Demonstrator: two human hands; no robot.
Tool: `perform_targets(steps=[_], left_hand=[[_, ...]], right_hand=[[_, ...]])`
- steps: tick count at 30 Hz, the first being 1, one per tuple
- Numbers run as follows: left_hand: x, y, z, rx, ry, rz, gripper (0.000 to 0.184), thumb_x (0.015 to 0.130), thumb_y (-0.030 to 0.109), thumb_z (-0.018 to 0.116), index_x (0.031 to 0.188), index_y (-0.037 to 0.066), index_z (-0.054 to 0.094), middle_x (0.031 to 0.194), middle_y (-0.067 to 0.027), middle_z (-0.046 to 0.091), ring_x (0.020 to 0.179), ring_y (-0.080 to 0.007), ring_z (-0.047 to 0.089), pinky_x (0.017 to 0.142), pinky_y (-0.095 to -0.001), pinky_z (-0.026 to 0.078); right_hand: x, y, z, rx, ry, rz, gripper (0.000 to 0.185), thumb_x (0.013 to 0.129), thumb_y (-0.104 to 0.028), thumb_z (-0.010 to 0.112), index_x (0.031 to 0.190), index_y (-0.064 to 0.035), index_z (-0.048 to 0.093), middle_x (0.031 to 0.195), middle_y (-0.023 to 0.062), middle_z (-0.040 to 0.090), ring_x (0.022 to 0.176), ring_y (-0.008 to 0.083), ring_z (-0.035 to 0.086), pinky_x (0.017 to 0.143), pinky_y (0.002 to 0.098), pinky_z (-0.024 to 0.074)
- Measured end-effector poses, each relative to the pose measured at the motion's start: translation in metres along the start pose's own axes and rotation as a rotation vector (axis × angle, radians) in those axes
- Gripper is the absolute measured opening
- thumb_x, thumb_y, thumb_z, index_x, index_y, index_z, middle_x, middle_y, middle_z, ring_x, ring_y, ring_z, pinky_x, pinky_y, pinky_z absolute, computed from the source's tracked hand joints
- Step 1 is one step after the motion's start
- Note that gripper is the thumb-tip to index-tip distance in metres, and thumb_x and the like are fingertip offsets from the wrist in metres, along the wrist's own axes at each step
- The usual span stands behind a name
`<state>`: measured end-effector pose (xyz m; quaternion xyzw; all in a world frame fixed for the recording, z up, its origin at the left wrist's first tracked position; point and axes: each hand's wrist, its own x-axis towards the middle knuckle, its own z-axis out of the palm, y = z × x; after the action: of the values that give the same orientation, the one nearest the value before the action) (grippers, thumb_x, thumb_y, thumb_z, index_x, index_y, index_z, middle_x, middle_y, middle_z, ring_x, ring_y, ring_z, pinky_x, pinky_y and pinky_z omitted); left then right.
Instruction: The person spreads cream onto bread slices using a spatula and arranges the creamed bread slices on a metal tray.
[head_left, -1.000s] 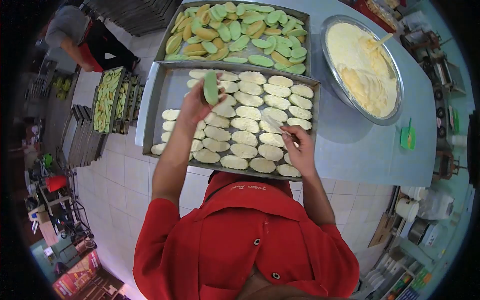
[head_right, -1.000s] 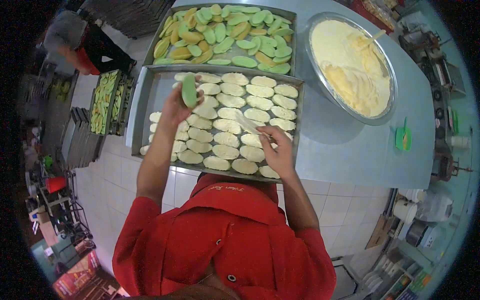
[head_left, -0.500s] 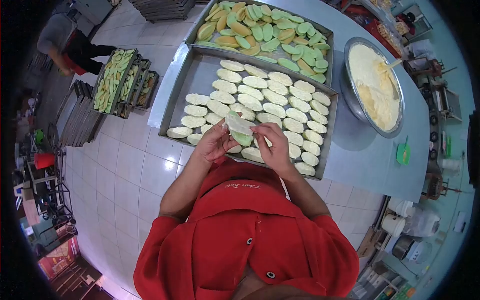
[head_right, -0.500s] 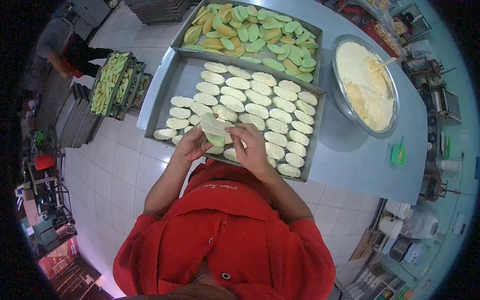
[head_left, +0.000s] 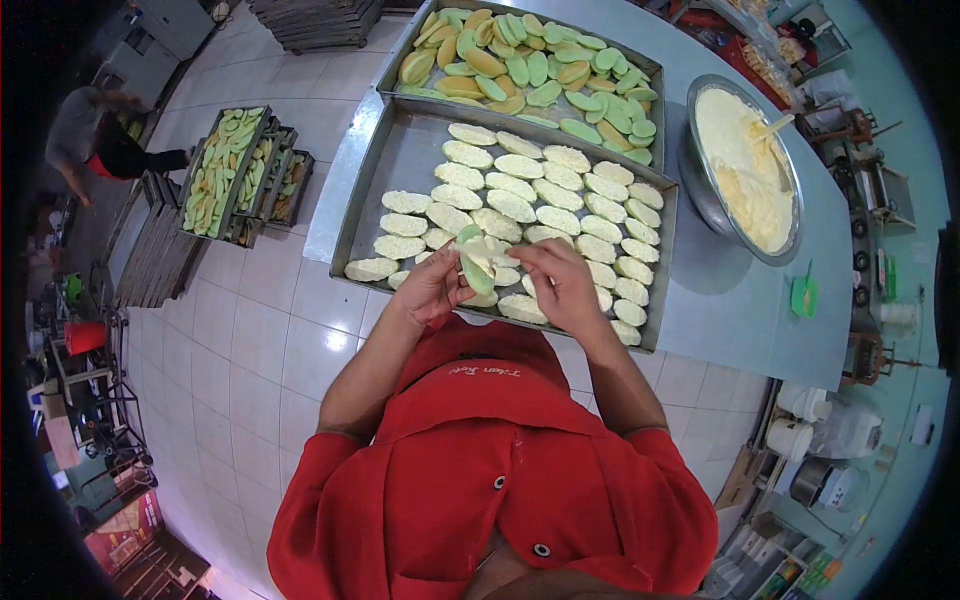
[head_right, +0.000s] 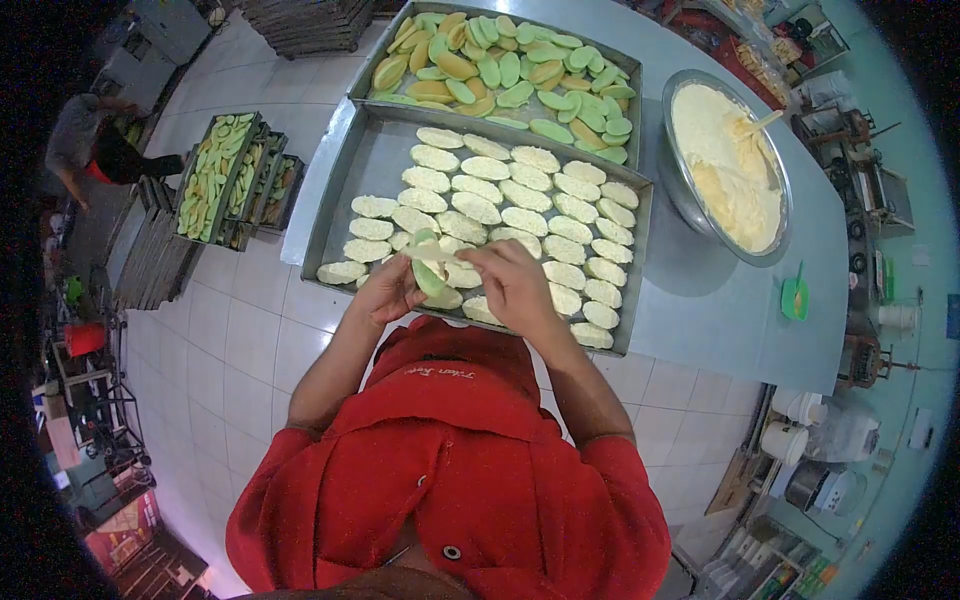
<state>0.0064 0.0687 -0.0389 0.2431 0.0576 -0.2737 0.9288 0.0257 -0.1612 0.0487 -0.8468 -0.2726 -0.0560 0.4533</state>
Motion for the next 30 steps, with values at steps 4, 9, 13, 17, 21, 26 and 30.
perform_targets(steps=[4, 9, 13, 17, 21, 26, 30], left_hand=[[0.001, -0.001, -0.012, 0.002, 0.181, -0.003, 0.055, 0.096, 0.040, 0.056, 0.135, 0.004, 0.043, 0.126, -0.0146, 0.056, 0.109, -0.0242, 0.062, 0.080, -0.0326, 0.060], [0.006, -0.002, -0.012, -0.113, 0.203, 0.054, 0.054, 0.098, 0.042, 0.050, 0.137, 0.004, 0.042, 0.131, -0.0147, 0.054, 0.114, -0.0249, 0.060, 0.091, -0.0361, 0.057], [0.008, -0.002, 0.007, -0.178, 0.032, 0.020, 0.054, 0.098, 0.041, 0.050, 0.138, 0.005, 0.041, 0.131, -0.0141, 0.054, 0.113, -0.0261, 0.060, 0.093, -0.0400, 0.055], [0.013, -0.014, 0.030, -0.146, 0.015, 0.012, 0.057, 0.096, 0.038, 0.055, 0.140, 0.006, 0.038, 0.130, -0.0121, 0.054, 0.114, -0.0243, 0.060, 0.091, -0.0389, 0.056], [0.014, -0.021, 0.034, -0.080, -0.166, -0.042, 0.067, 0.092, 0.035, 0.063, 0.144, 0.006, 0.033, 0.129, -0.0106, 0.054, 0.114, -0.0222, 0.060, 0.091, -0.0339, 0.056], [0.019, 0.017, 0.028, 0.293, 0.028, 0.117, 0.067, 0.090, 0.025, 0.065, 0.146, 0.011, 0.032, 0.119, -0.0096, 0.059, 0.099, -0.0250, 0.066, 0.075, -0.0405, 0.060], [0.028, 0.091, -0.001, 0.607, 0.332, 0.300, 0.053, 0.088, 0.008, 0.062, 0.138, 0.010, 0.044, 0.115, -0.0078, 0.061, 0.098, -0.0197, 0.064, 0.076, -0.0372, 0.058]], right_hand=[[-0.009, -0.012, 0.002, 0.014, -0.109, 0.004, 0.030, 0.080, 0.003, 0.059, 0.106, -0.0092, 0.069, 0.087, 0.0097, 0.061, 0.081, 0.0282, 0.057, 0.070, 0.0359, 0.0462], [-0.012, -0.013, -0.002, 0.066, -0.078, -0.018, 0.034, 0.077, 0.004, 0.062, 0.107, -0.0113, 0.070, 0.087, 0.0090, 0.060, 0.080, 0.0281, 0.056, 0.070, 0.0366, 0.0460], [-0.004, 0.006, 0.006, -0.164, 0.134, -0.106, 0.039, 0.071, 0.004, 0.065, 0.105, -0.0135, 0.071, 0.093, 0.0100, 0.059, 0.084, 0.0296, 0.056, 0.071, 0.0394, 0.0450], [0.003, 0.023, 0.003, -0.278, 0.218, -0.125, 0.038, 0.070, 0.004, 0.065, 0.102, -0.0137, 0.072, 0.095, 0.0095, 0.058, 0.086, 0.0296, 0.055, 0.072, 0.0403, 0.0439], [0.001, 0.045, -0.011, -0.235, 0.233, -0.044, 0.033, 0.072, 0.005, 0.064, 0.099, -0.0117, 0.072, 0.091, 0.0091, 0.059, 0.083, 0.0287, 0.056, 0.071, 0.0385, 0.0444], [-0.017, 0.065, -0.036, -0.131, 0.245, 0.087, 0.024, 0.079, 0.004, 0.063, 0.097, -0.0087, 0.071, 0.087, 0.0104, 0.060, 0.081, 0.0283, 0.057, 0.070, 0.0354, 0.0453], [-0.037, 0.081, -0.056, -0.081, 0.278, 0.156, 0.021, 0.081, 0.004, 0.062, 0.097, -0.0060, 0.071, 0.087, 0.0105, 0.060, 0.084, 0.0269, 0.058, 0.073, 0.0343, 0.0454]])
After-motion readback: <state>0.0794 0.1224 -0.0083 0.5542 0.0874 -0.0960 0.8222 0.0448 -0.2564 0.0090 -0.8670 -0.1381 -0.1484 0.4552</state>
